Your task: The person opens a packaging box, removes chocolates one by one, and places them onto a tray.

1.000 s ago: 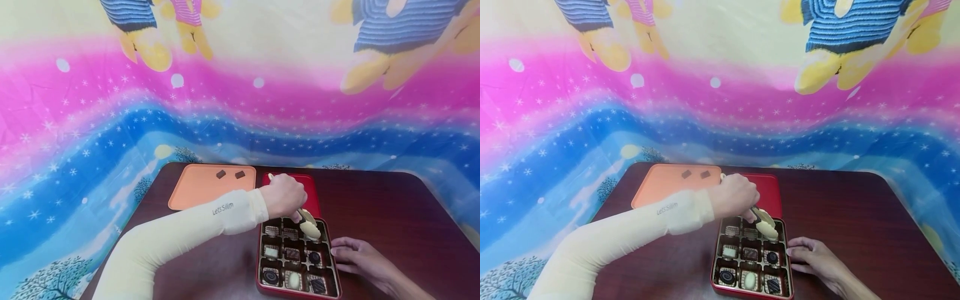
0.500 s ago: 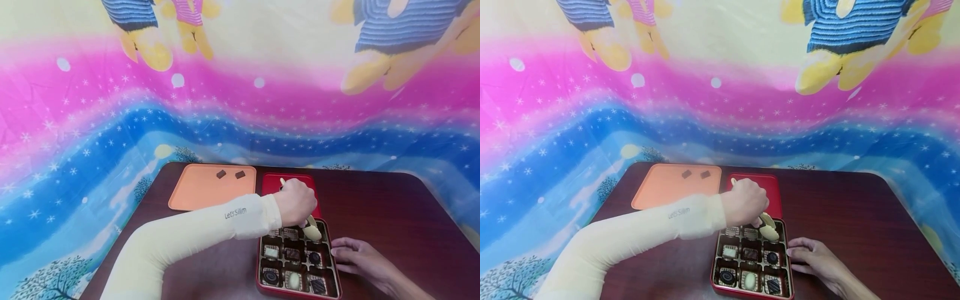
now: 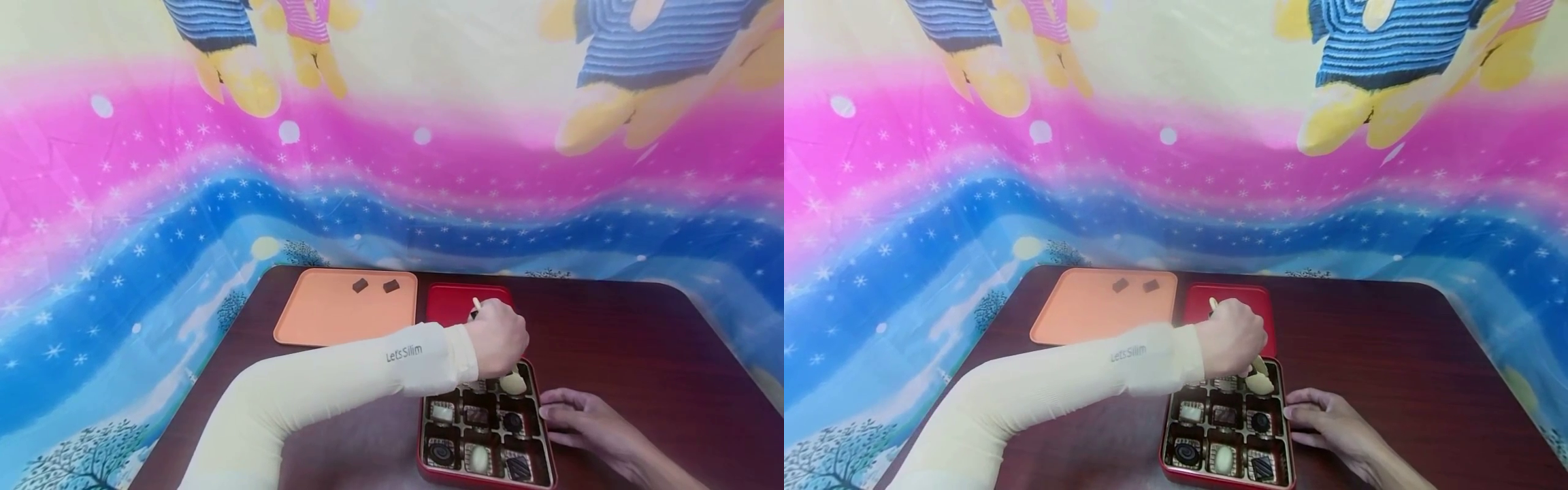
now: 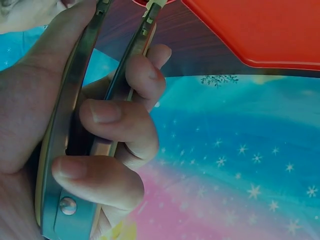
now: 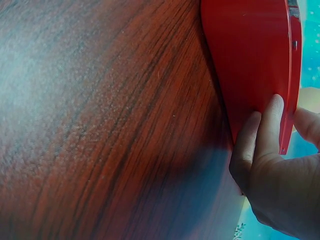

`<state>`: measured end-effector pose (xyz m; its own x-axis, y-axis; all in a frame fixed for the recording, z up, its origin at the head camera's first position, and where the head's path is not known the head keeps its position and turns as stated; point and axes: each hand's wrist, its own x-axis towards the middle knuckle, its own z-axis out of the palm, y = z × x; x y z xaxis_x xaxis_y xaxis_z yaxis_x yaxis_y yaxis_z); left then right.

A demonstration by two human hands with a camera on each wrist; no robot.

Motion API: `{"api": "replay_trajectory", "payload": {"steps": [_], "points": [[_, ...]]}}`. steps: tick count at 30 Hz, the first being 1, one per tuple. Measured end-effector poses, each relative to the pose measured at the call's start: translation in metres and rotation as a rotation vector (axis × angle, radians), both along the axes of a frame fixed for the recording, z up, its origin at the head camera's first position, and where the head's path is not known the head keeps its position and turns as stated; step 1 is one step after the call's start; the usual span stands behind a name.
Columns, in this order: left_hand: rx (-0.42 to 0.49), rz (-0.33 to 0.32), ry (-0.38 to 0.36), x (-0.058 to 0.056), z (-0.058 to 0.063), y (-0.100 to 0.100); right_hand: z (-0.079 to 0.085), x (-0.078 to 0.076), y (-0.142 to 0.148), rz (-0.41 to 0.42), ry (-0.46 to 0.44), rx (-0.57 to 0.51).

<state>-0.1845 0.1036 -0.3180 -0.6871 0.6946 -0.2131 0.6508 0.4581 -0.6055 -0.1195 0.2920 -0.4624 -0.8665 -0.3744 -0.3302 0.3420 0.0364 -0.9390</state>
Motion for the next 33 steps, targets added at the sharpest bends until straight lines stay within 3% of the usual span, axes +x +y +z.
{"api": "replay_trajectory", "payload": {"steps": [10,24,33], "points": [[-0.06,0.04,-0.006,0.004,-0.003,0.01,0.001,-0.001,-0.001,-0.005,-0.001,0.0],[-0.065,0.112,-0.031,0.004,-0.008,0.018,-0.001,0.0,0.0,-0.013,0.005,0.017],[-0.082,0.097,-0.023,0.004,-0.007,0.017,-0.001,-0.001,0.0,-0.011,0.001,0.024]]}}
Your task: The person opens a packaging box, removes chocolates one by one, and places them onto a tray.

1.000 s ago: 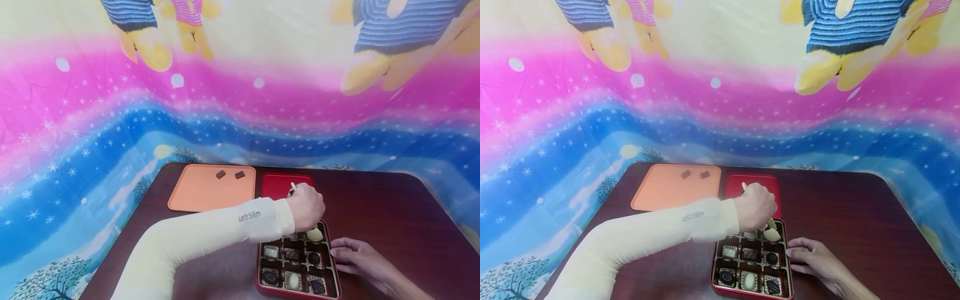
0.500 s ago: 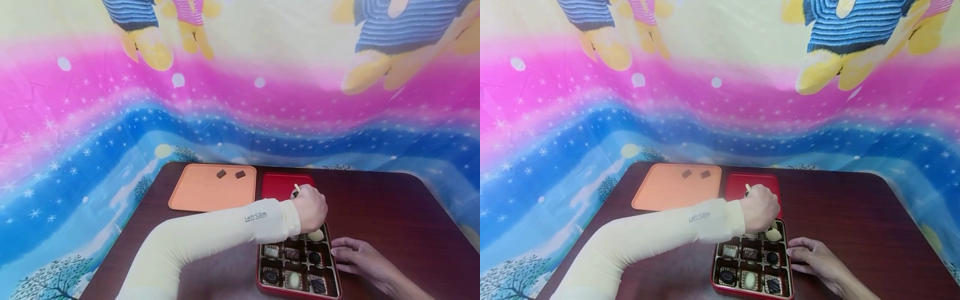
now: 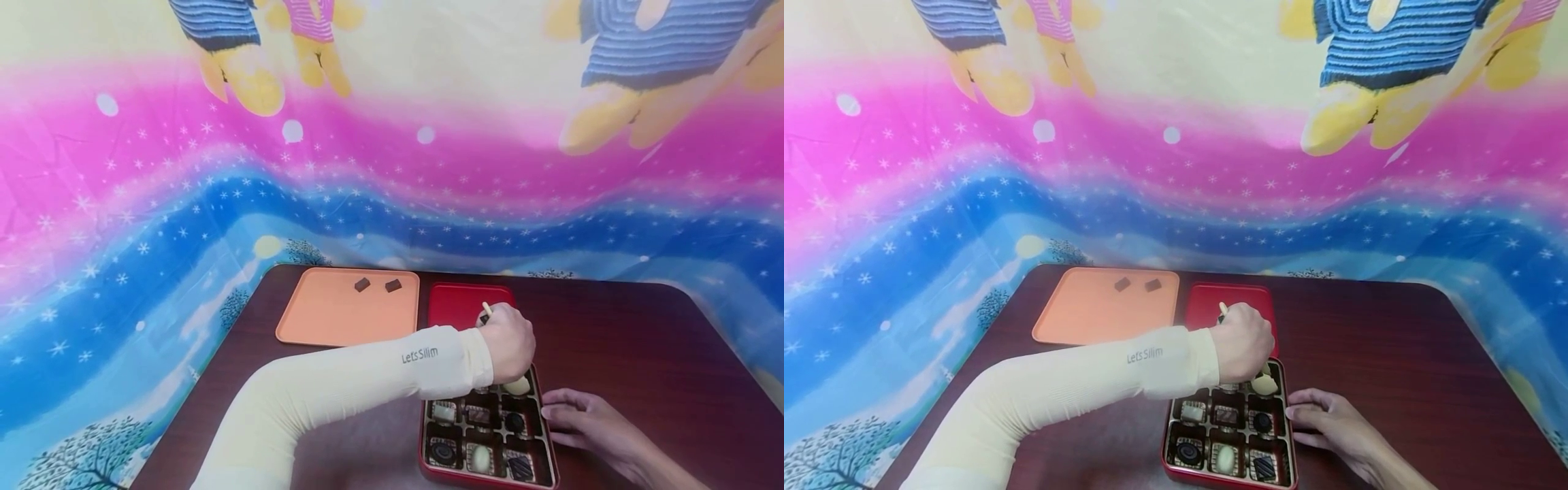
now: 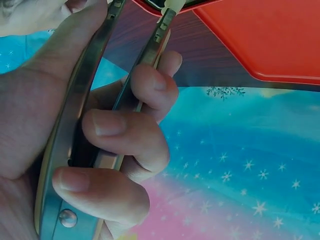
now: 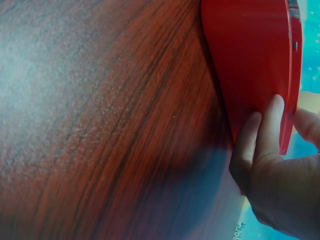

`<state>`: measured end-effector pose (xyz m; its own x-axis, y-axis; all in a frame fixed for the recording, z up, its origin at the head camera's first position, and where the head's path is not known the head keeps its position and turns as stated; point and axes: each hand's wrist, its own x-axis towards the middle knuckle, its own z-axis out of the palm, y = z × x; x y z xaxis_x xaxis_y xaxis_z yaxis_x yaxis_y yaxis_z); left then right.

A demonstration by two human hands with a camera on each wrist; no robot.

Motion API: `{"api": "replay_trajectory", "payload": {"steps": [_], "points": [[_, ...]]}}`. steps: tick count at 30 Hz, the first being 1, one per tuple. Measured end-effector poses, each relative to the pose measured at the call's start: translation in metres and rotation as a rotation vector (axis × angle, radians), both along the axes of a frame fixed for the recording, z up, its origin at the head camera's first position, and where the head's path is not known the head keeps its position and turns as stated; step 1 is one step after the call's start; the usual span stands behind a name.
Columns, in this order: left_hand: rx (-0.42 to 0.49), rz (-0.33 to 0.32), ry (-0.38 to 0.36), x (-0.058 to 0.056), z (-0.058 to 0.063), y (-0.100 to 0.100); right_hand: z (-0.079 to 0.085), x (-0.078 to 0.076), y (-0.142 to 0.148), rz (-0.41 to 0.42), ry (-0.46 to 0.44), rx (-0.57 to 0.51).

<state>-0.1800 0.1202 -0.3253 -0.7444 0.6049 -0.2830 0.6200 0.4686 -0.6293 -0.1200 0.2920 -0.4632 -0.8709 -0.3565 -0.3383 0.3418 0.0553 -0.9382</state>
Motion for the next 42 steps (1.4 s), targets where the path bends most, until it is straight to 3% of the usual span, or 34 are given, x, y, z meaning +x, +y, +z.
{"api": "replay_trajectory", "payload": {"steps": [13,23,34,42], "points": [[0.034,0.019,0.003,-0.002,0.001,-0.003,0.001,0.001,-0.001,0.002,0.012,0.005],[0.032,0.001,0.011,-0.003,0.012,-0.01,0.003,0.0,-0.003,-0.004,0.005,0.018],[0.079,-0.016,0.023,-0.007,0.039,-0.021,0.002,0.0,-0.002,0.004,-0.003,0.004],[0.116,0.04,-0.02,-0.016,0.061,-0.032,0.001,-0.001,-0.002,0.001,-0.007,0.003]]}}
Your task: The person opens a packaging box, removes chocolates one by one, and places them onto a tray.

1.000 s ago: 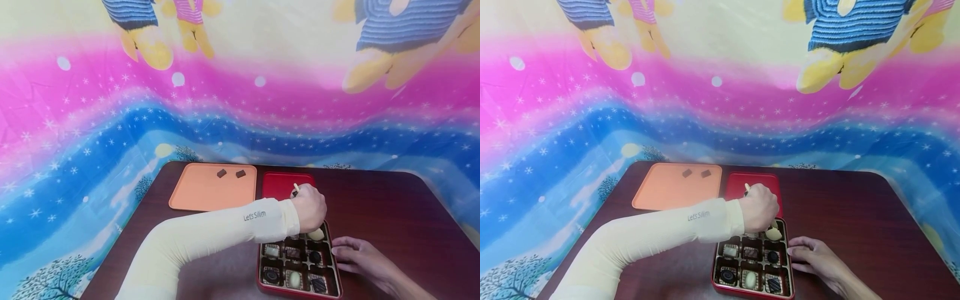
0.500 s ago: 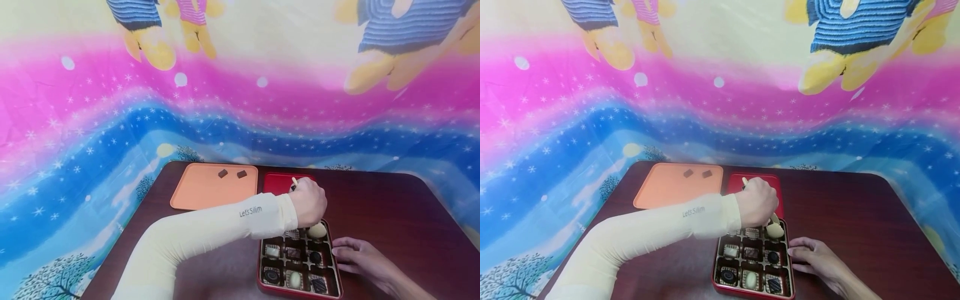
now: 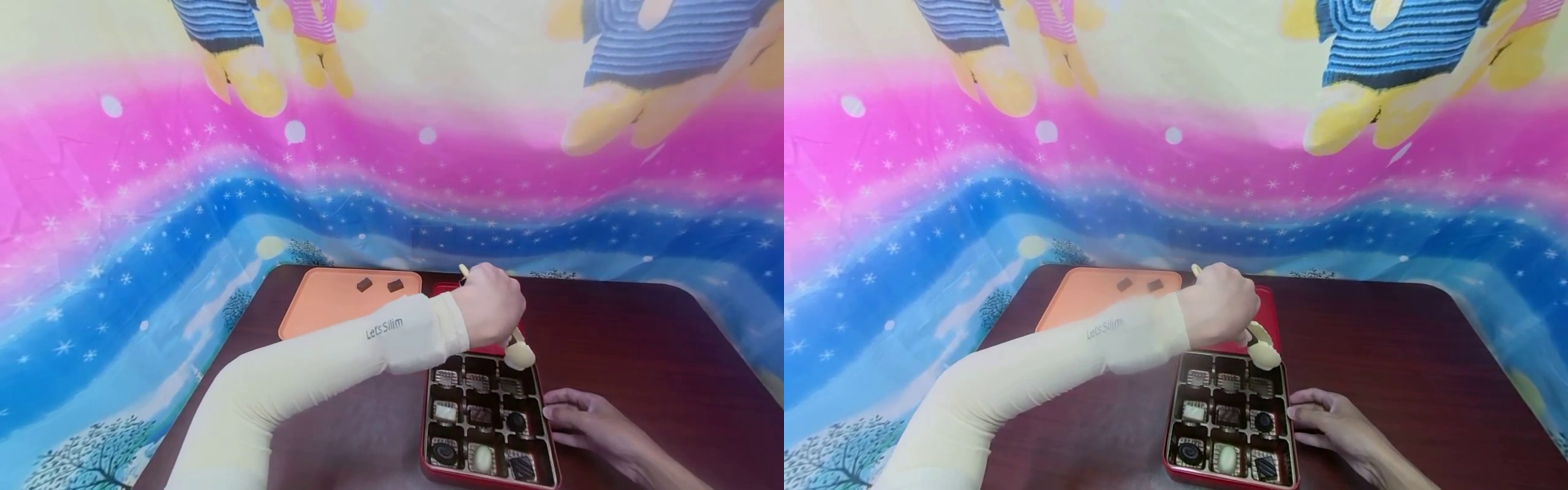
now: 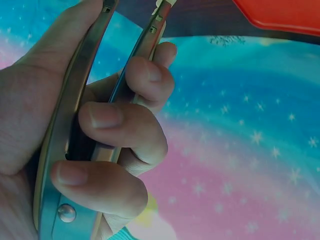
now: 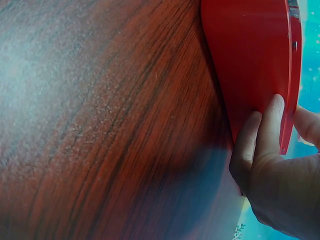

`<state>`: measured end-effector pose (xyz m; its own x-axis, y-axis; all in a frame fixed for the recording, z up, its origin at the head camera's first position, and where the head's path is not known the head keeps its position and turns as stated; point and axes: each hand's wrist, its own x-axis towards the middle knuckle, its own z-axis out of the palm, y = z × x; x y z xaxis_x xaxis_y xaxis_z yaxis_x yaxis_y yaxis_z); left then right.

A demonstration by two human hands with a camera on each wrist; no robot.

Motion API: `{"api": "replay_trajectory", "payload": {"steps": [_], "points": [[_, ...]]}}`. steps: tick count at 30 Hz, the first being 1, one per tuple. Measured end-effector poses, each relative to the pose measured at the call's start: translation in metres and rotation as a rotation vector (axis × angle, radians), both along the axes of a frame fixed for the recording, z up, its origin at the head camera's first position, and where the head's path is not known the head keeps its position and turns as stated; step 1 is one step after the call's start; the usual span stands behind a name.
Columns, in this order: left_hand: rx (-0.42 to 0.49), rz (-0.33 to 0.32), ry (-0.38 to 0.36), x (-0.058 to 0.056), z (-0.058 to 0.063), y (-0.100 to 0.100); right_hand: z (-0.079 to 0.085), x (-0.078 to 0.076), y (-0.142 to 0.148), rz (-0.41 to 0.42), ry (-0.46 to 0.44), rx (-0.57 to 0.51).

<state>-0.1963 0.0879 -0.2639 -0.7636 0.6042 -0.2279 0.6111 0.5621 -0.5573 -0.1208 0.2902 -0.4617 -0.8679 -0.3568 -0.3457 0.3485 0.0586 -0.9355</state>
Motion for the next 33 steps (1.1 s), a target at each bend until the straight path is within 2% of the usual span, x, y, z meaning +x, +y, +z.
{"api": "replay_trajectory", "payload": {"steps": [8,13,25,33], "points": [[0.027,0.048,0.003,-0.012,0.017,-0.019,0.0,-0.002,-0.001,-0.012,-0.029,0.006],[0.054,0.103,-0.017,-0.025,0.025,-0.035,-0.001,-0.001,0.0,-0.002,-0.011,0.006],[0.167,0.233,-0.01,-0.073,0.018,-0.086,0.0,0.0,0.0,0.011,-0.01,-0.003],[0.173,0.351,-0.045,-0.1,0.015,-0.117,0.0,-0.001,0.001,0.015,-0.011,-0.009]]}}
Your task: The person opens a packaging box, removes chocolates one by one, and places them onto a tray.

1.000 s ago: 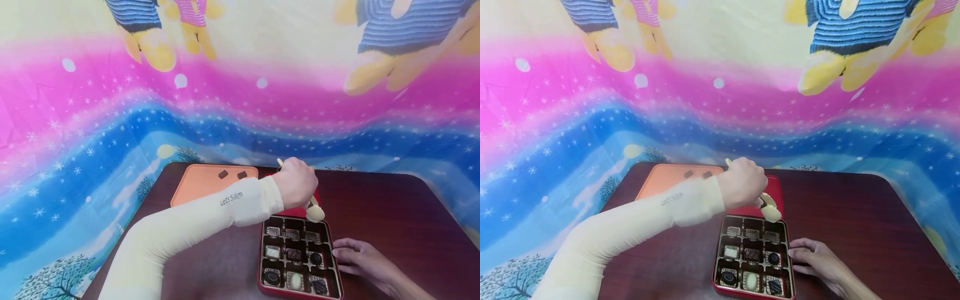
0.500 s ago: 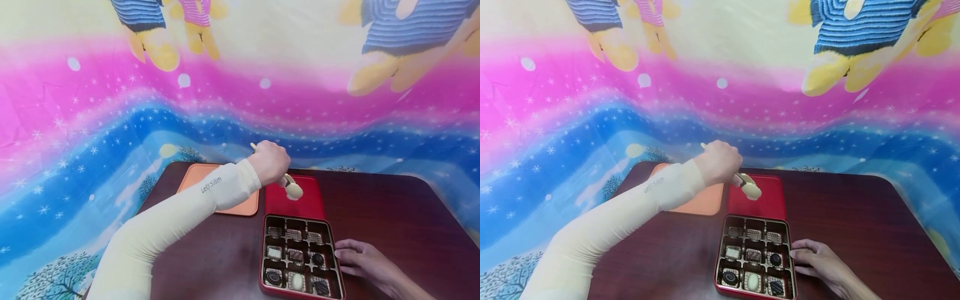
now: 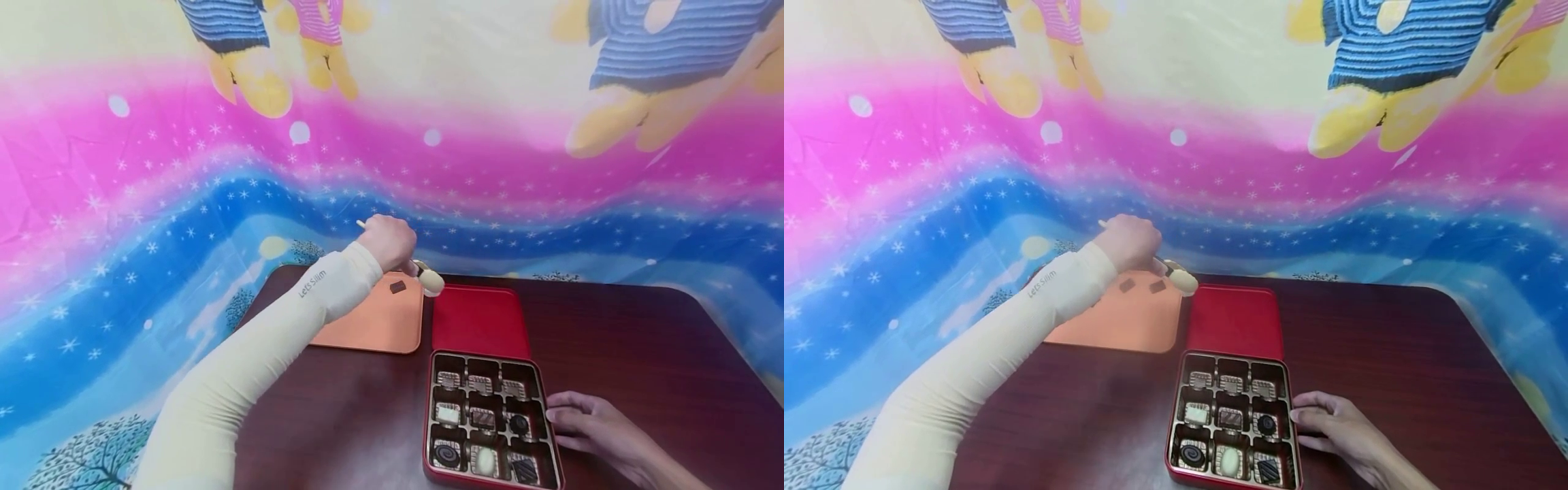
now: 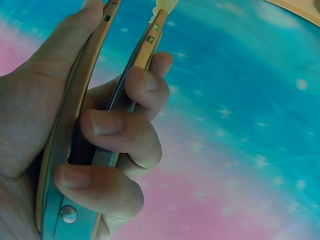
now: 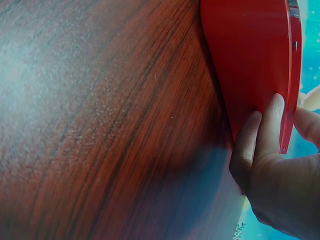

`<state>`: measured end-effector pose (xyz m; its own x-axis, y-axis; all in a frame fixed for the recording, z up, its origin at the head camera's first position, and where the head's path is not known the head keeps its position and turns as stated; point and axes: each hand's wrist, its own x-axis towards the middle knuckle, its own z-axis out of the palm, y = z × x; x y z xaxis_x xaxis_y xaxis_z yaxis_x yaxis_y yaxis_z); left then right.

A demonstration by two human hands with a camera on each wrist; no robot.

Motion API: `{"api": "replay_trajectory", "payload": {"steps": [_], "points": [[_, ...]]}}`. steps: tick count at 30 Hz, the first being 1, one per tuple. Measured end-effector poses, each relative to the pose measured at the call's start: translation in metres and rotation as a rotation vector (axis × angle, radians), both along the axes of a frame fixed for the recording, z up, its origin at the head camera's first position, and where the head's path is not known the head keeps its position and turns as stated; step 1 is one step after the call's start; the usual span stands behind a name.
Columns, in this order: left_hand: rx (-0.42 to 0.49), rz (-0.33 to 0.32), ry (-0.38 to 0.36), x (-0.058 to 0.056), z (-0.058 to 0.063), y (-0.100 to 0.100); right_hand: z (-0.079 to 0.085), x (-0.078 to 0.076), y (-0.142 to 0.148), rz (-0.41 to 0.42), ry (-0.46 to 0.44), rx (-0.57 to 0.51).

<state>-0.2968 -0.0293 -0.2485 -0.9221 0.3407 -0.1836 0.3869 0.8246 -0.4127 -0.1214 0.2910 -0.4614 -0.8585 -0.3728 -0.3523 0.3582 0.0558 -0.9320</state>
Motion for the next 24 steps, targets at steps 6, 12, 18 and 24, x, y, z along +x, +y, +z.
{"api": "replay_trajectory", "payload": {"steps": [6,12,18,24], "points": [[0.037,0.081,-0.032,-0.017,-0.004,-0.023,0.0,0.0,0.0,0.0,0.005,-0.001],[0.052,0.138,-0.021,-0.029,-0.008,-0.047,-0.002,0.001,0.001,-0.002,0.014,0.006],[0.043,0.168,-0.025,-0.039,-0.013,-0.067,-0.004,0.001,0.002,-0.005,0.011,0.008],[0.045,0.272,-0.044,-0.05,-0.018,-0.086,-0.004,0.001,0.003,-0.008,0.008,0.011]]}}
